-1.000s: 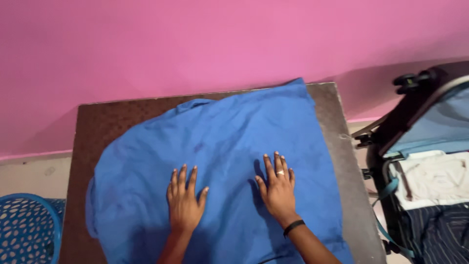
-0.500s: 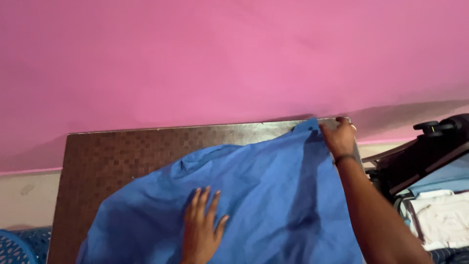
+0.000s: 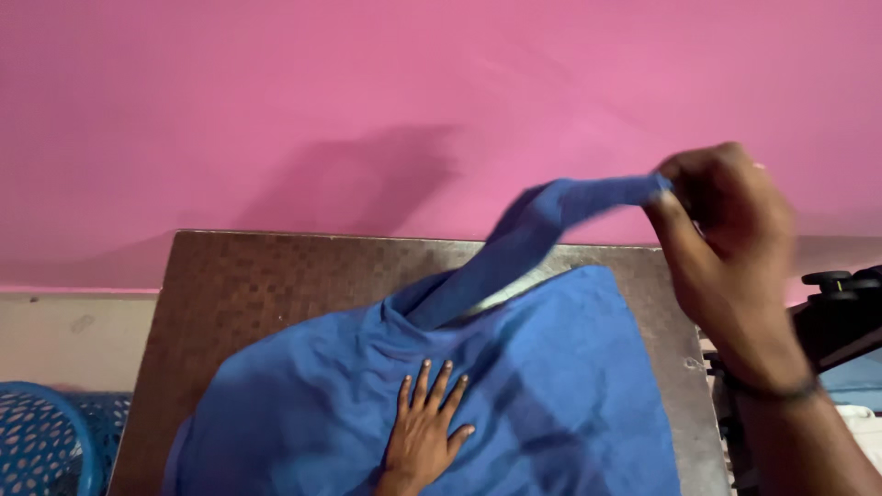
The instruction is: The person takes a shirt from a basket, buttons the front by hand on a table, and then folds the shirt into a smaller square.
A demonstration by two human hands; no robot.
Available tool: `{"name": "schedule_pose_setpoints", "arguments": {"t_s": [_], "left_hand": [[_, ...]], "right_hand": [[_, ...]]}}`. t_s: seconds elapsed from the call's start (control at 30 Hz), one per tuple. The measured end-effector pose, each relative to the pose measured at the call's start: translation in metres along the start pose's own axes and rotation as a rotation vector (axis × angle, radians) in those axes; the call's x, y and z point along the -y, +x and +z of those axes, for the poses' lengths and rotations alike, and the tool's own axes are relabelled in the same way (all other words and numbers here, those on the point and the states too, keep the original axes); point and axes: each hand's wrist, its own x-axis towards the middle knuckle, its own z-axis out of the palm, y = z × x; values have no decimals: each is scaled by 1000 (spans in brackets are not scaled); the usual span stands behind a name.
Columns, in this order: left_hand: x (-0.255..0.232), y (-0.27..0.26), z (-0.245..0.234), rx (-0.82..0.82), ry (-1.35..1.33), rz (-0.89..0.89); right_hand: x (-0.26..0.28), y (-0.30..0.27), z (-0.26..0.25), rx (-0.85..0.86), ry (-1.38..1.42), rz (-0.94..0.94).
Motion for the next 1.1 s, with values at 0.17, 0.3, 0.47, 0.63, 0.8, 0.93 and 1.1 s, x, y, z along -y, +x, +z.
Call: {"name": "schedule_pose_setpoints", "arguments": {"t_s": [0.17,0.3,0.47,0.63,0.8,0.93,1.1], "left_hand": [[13,-2,12,-241,127,155],[23,-30,-5,-121,54,43],[48,-57,-61,-45,-27,-87],[65,-79,-118,-346,-41,-165],[137,76,-93,-387,-9,-131],[168,121,-68,145,-113,-473],[218,104,-73,-512,-282,-692]], "right_hand": [[56,-111,24,389,114,-176],[18,-169,80,1215,285,-90],[-105,-177,96,705,-86,219],[-240,-154,79,216,-536,272],[-329,-140,92,-47,-684,508],[-360,-131,85,169,-693,617],[-355,-120,64,-42,-654,737]]}}
